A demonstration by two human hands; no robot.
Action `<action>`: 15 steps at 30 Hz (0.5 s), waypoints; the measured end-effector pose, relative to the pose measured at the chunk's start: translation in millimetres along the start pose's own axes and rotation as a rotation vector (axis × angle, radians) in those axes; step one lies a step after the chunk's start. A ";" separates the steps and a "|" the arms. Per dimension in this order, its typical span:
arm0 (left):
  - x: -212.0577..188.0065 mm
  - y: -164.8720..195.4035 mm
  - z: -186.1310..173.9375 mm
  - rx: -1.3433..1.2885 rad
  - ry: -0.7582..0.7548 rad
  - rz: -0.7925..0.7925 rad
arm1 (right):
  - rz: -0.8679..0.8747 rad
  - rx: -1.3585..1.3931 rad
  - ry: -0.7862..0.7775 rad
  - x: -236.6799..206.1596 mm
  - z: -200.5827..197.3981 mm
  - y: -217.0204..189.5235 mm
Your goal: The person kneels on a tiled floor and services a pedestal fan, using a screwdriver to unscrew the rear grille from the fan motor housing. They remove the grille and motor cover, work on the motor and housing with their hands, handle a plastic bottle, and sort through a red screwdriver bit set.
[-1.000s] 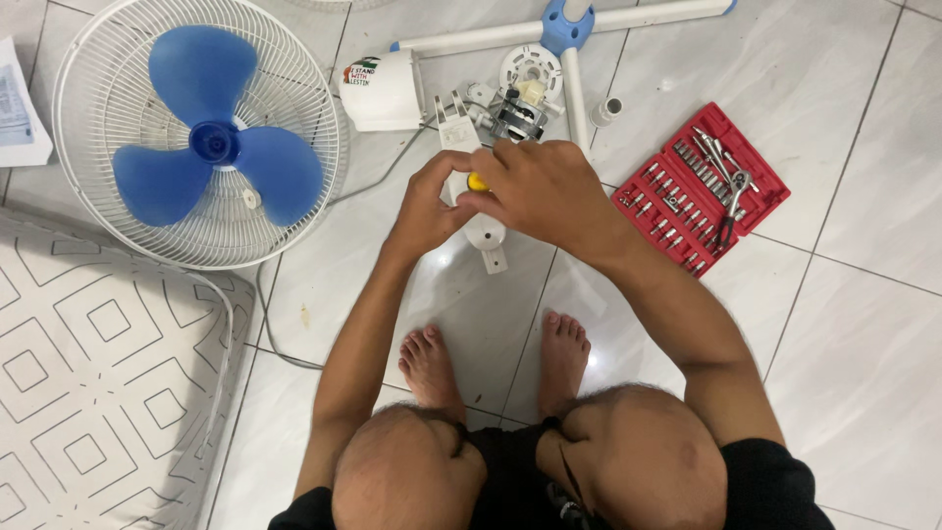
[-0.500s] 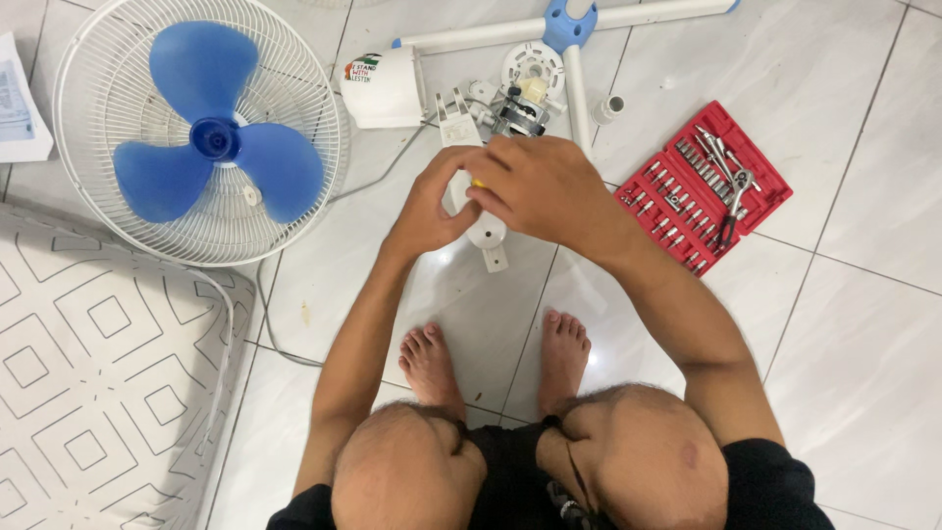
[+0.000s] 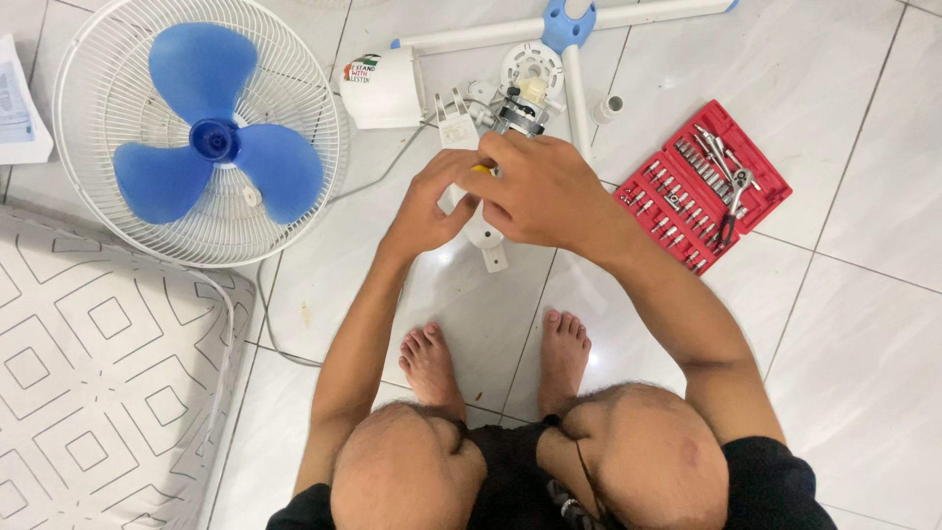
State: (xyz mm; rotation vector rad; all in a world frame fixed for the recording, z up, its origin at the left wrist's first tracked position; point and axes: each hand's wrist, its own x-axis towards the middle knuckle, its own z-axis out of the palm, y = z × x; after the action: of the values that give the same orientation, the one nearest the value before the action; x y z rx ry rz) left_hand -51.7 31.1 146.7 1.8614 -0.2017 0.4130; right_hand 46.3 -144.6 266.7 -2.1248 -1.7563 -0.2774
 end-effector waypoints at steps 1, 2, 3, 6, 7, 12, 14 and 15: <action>0.8 -0.5 0.7 0.019 0.004 0.017 | 0.000 -0.017 0.017 -0.1 0.0 -0.3; 1.5 -0.9 1.9 0.002 0.020 -0.027 | -0.001 -0.034 0.034 -0.2 0.0 -0.6; 1.6 -1.2 3.1 -0.014 0.037 -0.072 | 0.050 -0.059 -0.051 0.0 0.4 -0.7; -0.2 -1.7 3.7 -0.035 0.041 -0.078 | 0.115 -0.080 -0.155 1.4 1.9 -0.3; -1.2 -1.8 3.3 -0.037 0.035 -0.059 | 0.078 -0.051 -0.089 1.3 2.0 -0.2; -1.0 -5.4 2.2 -0.019 0.019 -0.018 | -0.022 -0.020 0.044 -1.7 1.6 0.6; 0.2 -6.6 3.4 0.013 0.052 -0.068 | -0.034 -0.071 0.066 -1.7 2.6 0.6; 0.3 -6.6 4.1 0.013 0.060 -0.094 | 0.001 -0.118 -0.017 -1.0 3.6 0.6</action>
State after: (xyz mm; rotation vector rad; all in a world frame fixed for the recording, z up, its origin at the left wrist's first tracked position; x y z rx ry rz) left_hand -48.4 29.4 139.8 1.8604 -0.0708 0.4055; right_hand 46.4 -144.2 262.9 -2.2149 -1.7895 -0.3723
